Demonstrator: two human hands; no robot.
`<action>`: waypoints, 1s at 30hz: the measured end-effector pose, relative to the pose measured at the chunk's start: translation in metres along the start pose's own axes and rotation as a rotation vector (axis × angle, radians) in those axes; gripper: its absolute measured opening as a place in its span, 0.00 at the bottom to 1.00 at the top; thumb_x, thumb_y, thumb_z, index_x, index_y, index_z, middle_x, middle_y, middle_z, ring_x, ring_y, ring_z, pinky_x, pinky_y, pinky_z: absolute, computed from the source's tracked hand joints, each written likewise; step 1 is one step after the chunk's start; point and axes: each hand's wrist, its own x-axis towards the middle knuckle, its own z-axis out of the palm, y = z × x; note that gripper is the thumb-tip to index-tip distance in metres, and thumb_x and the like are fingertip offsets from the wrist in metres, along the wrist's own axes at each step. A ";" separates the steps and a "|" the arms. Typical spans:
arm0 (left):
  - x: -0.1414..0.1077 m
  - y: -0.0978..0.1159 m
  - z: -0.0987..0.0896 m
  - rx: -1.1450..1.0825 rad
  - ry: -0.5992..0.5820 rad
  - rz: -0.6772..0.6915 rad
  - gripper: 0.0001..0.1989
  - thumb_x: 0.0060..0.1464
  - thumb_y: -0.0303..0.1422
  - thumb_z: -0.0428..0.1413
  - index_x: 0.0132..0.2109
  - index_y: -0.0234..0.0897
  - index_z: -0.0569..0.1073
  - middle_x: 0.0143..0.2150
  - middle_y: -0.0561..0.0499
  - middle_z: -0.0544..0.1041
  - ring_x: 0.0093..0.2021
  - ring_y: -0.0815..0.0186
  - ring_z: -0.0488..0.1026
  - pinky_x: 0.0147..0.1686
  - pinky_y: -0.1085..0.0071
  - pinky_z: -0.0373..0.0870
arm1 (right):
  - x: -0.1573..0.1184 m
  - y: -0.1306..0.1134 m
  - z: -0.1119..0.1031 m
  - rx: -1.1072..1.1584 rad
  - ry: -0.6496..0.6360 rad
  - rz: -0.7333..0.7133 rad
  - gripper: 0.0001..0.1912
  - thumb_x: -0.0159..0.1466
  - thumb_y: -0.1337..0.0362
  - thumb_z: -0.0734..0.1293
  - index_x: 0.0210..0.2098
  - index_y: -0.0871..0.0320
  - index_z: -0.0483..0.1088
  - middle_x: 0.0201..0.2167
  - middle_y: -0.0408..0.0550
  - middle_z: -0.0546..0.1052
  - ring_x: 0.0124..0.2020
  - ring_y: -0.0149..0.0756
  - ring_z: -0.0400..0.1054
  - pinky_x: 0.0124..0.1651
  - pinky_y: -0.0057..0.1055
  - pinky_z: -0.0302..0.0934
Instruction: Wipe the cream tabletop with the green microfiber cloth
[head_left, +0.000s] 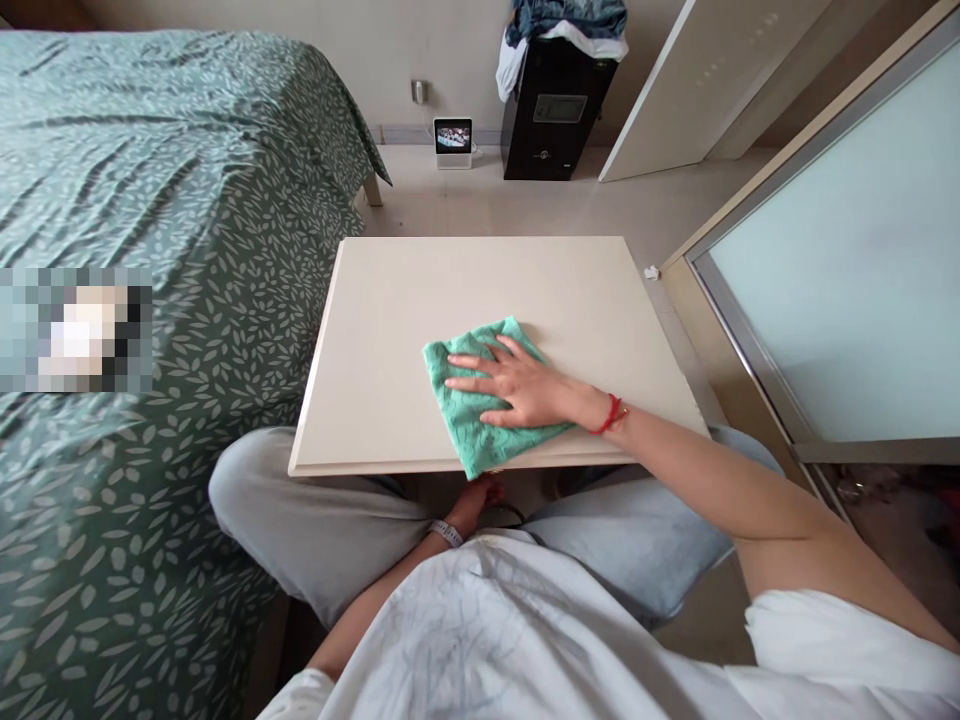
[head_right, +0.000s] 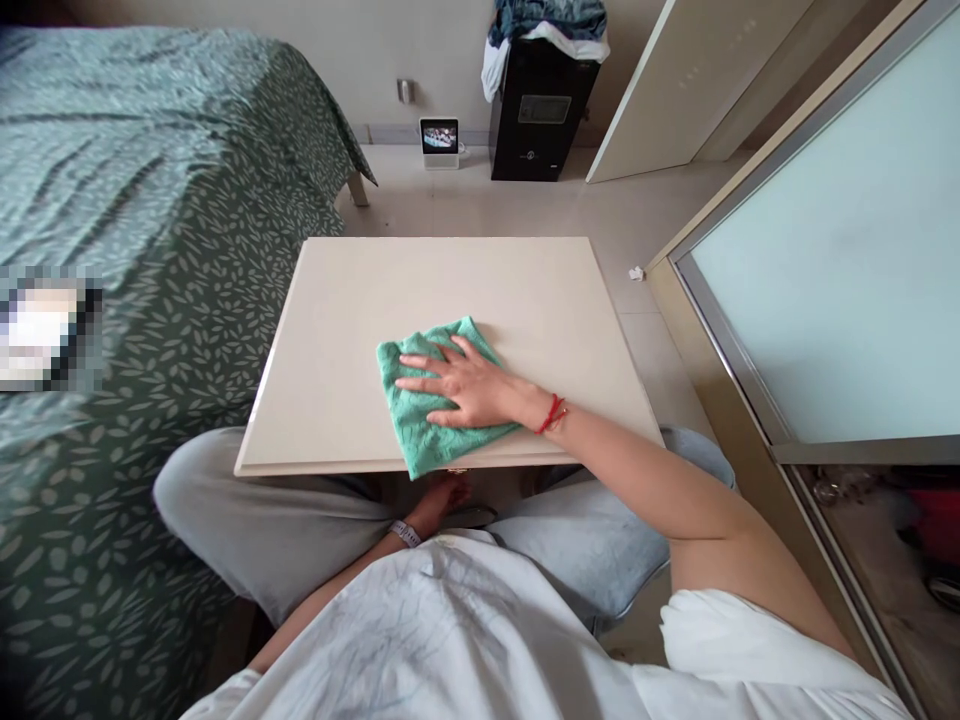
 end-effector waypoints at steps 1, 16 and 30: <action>0.000 0.000 0.000 0.002 0.002 -0.005 0.12 0.40 0.32 0.49 0.34 0.31 0.68 0.29 0.44 0.72 0.27 0.68 0.69 0.30 0.73 0.62 | 0.008 0.014 -0.003 0.003 0.018 0.036 0.37 0.81 0.49 0.67 0.86 0.46 0.68 0.89 0.56 0.62 0.84 0.73 0.57 0.83 0.76 0.44; 0.001 0.002 -0.001 0.016 0.025 -0.018 0.11 0.41 0.31 0.46 0.33 0.31 0.67 0.28 0.44 0.72 0.26 0.69 0.69 0.30 0.74 0.62 | 0.126 0.150 -0.045 -0.036 0.188 0.587 0.41 0.81 0.46 0.57 0.88 0.53 0.61 0.92 0.59 0.53 0.85 0.84 0.50 0.79 0.86 0.43; -0.005 0.006 0.001 0.038 0.021 -0.003 0.11 0.42 0.31 0.47 0.35 0.31 0.67 0.29 0.45 0.71 0.27 0.70 0.68 0.29 0.75 0.61 | 0.009 0.015 -0.006 -0.079 0.056 0.290 0.40 0.81 0.49 0.64 0.89 0.52 0.62 0.91 0.59 0.54 0.86 0.79 0.55 0.83 0.83 0.42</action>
